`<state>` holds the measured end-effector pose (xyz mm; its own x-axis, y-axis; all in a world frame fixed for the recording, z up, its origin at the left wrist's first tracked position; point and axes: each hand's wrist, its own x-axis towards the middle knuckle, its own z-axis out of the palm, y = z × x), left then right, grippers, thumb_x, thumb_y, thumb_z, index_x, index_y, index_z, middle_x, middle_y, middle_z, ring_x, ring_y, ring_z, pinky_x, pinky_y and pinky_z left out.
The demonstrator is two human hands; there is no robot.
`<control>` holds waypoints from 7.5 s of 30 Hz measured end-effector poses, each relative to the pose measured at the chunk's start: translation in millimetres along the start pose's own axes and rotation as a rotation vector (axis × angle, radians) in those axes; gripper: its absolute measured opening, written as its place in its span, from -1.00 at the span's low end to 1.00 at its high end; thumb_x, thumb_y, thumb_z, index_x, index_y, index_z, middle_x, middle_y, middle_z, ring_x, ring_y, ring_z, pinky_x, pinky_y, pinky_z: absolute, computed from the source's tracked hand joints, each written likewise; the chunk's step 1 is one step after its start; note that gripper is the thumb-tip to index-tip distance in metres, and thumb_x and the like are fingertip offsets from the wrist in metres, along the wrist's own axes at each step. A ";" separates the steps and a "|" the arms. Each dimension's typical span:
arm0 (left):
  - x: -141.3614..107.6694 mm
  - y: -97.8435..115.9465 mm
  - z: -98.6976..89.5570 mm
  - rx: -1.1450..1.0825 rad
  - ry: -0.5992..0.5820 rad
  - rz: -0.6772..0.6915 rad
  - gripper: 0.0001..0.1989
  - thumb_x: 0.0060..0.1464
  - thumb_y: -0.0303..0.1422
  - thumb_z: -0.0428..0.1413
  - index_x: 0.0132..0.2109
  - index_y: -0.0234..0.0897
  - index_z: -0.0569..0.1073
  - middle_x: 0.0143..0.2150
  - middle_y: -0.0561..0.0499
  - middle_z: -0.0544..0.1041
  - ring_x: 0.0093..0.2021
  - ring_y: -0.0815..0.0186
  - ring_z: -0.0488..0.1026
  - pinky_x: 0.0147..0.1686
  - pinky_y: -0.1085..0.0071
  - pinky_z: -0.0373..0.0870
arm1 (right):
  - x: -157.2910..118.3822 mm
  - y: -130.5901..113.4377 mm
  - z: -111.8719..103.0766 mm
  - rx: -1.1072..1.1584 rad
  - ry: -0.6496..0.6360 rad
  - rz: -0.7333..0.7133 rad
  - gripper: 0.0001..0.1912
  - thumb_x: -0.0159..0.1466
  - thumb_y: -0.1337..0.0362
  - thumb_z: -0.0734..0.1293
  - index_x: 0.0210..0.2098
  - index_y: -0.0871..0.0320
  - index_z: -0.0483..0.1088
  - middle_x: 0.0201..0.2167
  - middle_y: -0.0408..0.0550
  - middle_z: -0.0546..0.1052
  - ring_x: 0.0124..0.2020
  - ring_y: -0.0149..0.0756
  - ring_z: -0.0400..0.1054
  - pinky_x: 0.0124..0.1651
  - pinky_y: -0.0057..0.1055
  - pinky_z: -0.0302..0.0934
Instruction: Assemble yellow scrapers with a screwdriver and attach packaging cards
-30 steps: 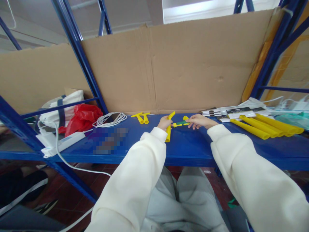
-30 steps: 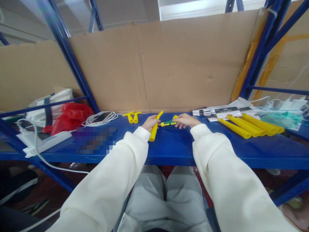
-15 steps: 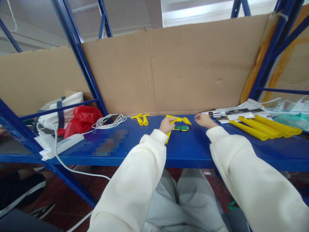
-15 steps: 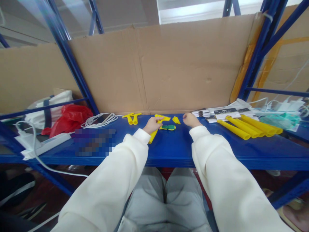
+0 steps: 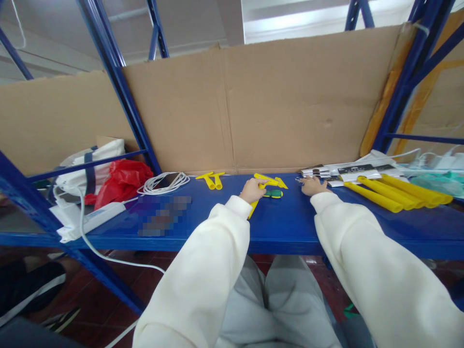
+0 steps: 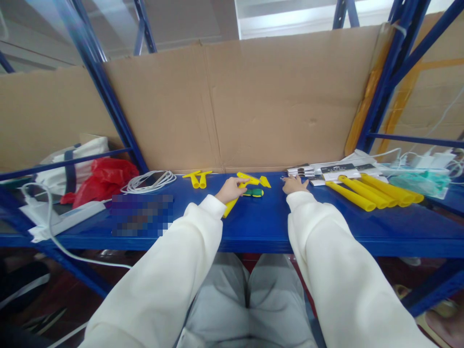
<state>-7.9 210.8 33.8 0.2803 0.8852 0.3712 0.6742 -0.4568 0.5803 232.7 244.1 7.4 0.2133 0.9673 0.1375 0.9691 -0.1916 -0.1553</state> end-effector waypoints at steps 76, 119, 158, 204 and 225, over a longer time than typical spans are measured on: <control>-6.2 10.1 0.5 0.193 -0.056 0.134 -0.52 0.05 -0.53 0.17 0.15 -0.32 0.52 -0.11 -0.09 0.66 -0.12 0.22 0.58 0.03 0.37 0.41 | -15.0 -52.6 -9.9 0.911 0.050 -0.437 -0.90 0.06 0.40 0.34 -0.57 0.16 0.39 -0.39 -0.06 0.57 -0.28 -0.28 0.43 -0.09 -0.36 0.29; -7.4 12.3 0.3 0.235 -0.098 0.145 -0.50 0.07 -0.54 0.14 0.18 -0.26 0.49 0.07 -0.08 0.59 0.00 0.21 0.57 0.13 0.34 0.37 | -6.0 -44.8 -6.9 0.395 0.291 -0.776 -0.86 0.20 0.41 0.25 -0.43 0.09 0.40 -0.28 0.03 0.47 -0.08 -0.11 0.33 0.06 -0.18 0.21; -20.9 15.3 1.6 0.609 -0.154 0.161 -0.28 0.13 -0.60 -0.01 0.42 -0.11 0.14 0.14 -0.20 0.47 0.04 0.09 0.53 0.05 0.25 0.42 | -13.2 -51.3 -5.8 0.907 0.110 -0.425 -0.50 0.13 -0.18 0.28 -0.62 0.12 0.30 -0.64 -0.14 0.34 -0.53 -0.35 0.18 -0.42 -0.39 0.09; -4.4 1.4 3.9 -0.195 -0.141 -0.080 -0.26 0.03 -0.63 0.12 0.37 -0.32 0.23 0.17 -0.27 0.49 -0.48 0.41 0.55 -0.38 0.48 0.52 | -4.5 -2.8 -15.1 -0.052 0.006 -0.010 -0.70 0.22 0.44 0.22 -0.13 0.23 0.52 0.06 0.33 0.46 0.18 0.18 0.25 0.12 0.14 0.12; 0.6 -2.6 11.1 -0.593 -0.268 -0.126 -0.17 0.04 -0.60 0.13 0.43 -0.21 0.08 0.21 -0.32 0.43 -0.58 0.51 0.46 -0.68 0.60 0.31 | -10.0 -42.2 -6.4 1.195 0.005 -0.453 -0.73 0.03 0.12 0.51 -0.48 0.14 0.41 -0.51 -0.08 0.53 -0.47 -0.36 0.36 -0.33 -0.38 0.34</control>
<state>-1.9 213.6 24.5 0.4364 0.8909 0.1257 0.2443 -0.2518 0.9364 190.5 241.4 18.8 -0.1020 0.9055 0.4119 0.2420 0.4242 -0.8726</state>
